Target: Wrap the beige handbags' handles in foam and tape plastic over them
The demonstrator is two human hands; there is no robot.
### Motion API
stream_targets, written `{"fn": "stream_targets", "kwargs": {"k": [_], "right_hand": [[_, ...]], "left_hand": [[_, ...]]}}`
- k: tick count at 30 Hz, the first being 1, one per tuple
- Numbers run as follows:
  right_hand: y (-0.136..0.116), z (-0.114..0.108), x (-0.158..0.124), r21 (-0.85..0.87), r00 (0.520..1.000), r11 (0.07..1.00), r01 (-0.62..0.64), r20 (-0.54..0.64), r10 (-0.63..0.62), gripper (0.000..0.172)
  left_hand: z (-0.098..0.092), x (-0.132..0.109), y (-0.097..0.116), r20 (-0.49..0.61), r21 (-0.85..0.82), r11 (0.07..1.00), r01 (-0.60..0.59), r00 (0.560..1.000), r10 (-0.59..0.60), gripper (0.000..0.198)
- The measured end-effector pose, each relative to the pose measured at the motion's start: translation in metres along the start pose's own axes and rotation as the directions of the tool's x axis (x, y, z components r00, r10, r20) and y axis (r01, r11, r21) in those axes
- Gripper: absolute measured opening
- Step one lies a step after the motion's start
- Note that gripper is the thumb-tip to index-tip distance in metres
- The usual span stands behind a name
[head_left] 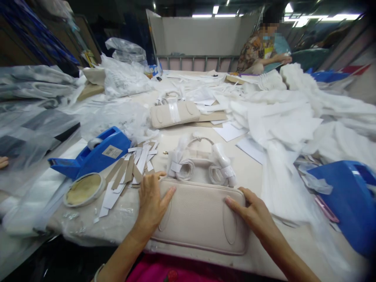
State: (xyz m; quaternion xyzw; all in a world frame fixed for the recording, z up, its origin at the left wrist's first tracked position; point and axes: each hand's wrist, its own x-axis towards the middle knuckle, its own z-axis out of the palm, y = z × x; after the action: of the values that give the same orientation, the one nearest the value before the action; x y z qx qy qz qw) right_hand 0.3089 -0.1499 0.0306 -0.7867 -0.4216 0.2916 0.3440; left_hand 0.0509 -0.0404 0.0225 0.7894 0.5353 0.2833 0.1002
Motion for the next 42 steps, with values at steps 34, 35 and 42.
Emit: {"fn": "stream_targets", "kwargs": {"k": [34, 35, 42], "right_hand": [[-0.129, 0.071, 0.03, -0.751, 0.735, 0.298, 0.589, 0.344, -0.585, 0.018], [-0.128, 0.072, 0.033, -0.751, 0.746, 0.315, 0.581, 0.335, -0.576, 0.018], [-0.099, 0.058, 0.036, -0.561, 0.673, 0.432, 0.706, 0.341, -0.657, 0.03]], "left_hand": [[0.014, -0.006, 0.013, 0.048, -0.112, 0.683, -0.722, 0.683, 0.729, 0.044], [0.015, -0.006, 0.012, 0.045, -0.112, 0.684, -0.721, 0.684, 0.728, 0.045], [0.021, -0.004, 0.008, 0.049, -0.081, 0.678, -0.731, 0.676, 0.735, 0.058]]}}
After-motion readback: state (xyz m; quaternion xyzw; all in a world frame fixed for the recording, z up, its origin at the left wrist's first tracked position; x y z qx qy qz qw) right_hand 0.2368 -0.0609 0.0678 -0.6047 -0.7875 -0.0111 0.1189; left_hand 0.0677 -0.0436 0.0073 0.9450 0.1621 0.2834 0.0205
